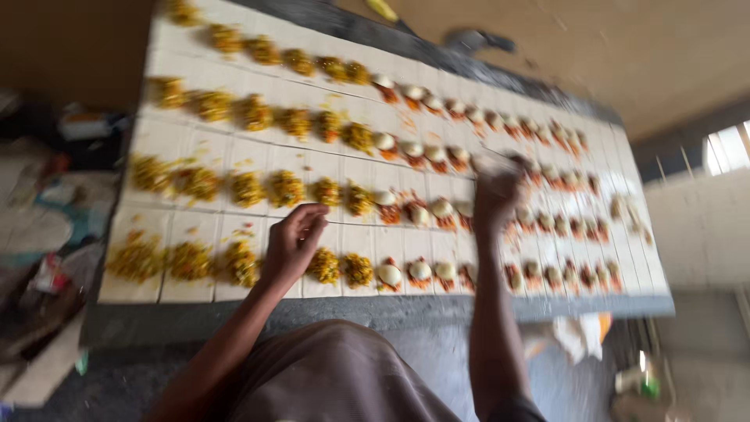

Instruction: The person places boiled eggs and vegetable fillings onto a grid of dough squares. They then fold the dough over the fillings to create individual samosas.

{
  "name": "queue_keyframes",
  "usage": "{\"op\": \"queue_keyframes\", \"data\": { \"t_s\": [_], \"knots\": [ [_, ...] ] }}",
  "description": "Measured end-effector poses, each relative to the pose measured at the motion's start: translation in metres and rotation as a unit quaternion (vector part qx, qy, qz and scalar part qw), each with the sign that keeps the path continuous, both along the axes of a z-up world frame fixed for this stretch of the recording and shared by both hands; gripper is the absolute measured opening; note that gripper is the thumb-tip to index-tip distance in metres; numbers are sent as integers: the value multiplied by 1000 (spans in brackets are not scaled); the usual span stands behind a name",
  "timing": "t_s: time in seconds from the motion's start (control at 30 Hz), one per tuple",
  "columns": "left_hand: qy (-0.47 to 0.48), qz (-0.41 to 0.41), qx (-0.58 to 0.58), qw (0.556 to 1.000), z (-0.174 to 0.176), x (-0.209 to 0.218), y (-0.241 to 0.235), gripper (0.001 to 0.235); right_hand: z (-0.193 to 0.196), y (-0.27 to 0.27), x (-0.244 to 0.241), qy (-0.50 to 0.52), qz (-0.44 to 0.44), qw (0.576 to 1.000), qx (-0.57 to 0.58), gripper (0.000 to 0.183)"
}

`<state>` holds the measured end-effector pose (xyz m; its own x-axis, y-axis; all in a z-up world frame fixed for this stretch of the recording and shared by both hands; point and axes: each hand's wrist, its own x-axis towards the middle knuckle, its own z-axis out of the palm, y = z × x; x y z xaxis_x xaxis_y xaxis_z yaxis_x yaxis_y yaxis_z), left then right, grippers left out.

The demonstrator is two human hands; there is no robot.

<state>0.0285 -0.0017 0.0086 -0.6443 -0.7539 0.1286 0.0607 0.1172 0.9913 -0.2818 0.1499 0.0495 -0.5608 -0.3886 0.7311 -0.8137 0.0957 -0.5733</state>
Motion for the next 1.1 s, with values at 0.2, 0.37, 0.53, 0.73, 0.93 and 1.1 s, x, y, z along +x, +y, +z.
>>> {"op": "queue_keyframes", "data": {
  "t_s": [0.2,0.37,0.53,0.73,0.93,1.1],
  "knots": [
    [-27,120,-3,992,-33,16,8,24,23,42,-69,-63,-182,981,20,62],
    [5,52,-78,996,-16,20,7,25,12,-82,39,-11,110,992,-66,74],
    [-22,-22,-62,998,6,30,11,28,60,-126,115,-45,155,987,19,54],
    [-3,45,9,999,-4,96,9,28,105,-97,197,-118,260,925,252,55],
    [30,316,52,947,-50,166,-29,43,36,-54,253,-290,407,840,212,51],
    [51,342,286,894,-43,200,-97,65,33,-7,242,-281,233,915,172,49]
  ]
}}
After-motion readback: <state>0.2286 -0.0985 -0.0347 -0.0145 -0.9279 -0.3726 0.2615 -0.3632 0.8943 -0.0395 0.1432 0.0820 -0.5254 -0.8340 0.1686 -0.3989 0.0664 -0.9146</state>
